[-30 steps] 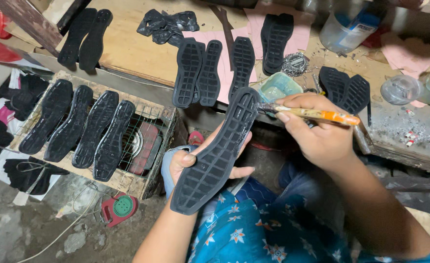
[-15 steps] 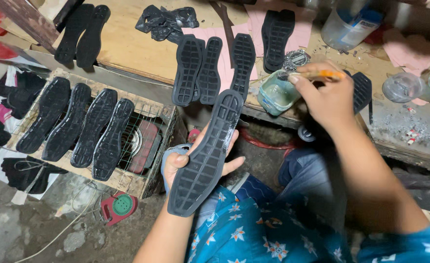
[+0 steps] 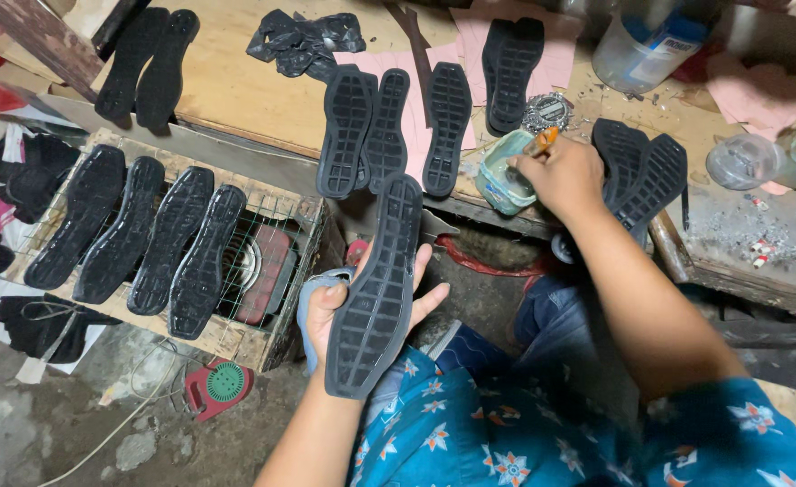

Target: The person applies a liquid adhesive to the bottom of black shoe soles using a brush. They repeatedly dip the brush into a container and spread the glue across the textured surface of each sole, then place the treated soles on a nearby table.

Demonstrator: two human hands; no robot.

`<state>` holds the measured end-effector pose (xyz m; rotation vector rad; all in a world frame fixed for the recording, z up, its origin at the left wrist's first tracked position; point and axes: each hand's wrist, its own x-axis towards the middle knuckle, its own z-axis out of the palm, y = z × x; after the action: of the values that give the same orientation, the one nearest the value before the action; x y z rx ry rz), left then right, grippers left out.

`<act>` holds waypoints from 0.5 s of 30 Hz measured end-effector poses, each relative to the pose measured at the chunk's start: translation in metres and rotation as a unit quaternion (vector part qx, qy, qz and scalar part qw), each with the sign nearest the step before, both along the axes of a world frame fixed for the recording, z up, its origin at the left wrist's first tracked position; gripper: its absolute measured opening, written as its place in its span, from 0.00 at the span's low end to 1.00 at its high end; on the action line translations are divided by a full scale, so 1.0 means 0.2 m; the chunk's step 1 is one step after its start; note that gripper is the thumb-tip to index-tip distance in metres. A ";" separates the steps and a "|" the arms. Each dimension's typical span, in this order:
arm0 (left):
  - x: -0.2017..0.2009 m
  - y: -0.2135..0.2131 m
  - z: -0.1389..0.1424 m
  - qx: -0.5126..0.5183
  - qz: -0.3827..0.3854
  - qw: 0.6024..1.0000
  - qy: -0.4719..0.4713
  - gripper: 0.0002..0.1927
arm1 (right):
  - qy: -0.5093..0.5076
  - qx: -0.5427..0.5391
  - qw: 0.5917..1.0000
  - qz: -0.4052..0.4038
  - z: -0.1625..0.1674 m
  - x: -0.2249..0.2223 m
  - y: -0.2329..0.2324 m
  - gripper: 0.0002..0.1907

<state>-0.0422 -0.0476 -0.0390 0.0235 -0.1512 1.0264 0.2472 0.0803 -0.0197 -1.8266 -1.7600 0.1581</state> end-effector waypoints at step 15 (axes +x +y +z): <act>0.01 0.07 0.07 0.053 -0.039 0.998 0.025 0.55 | 0.545 -0.068 0.823 0.145 0.04 0.13 -0.33 0.07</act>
<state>-0.0398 -0.0332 -0.0257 0.1386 -0.1602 0.9378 0.2740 0.0151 -0.0119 -1.0822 -1.1351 1.2097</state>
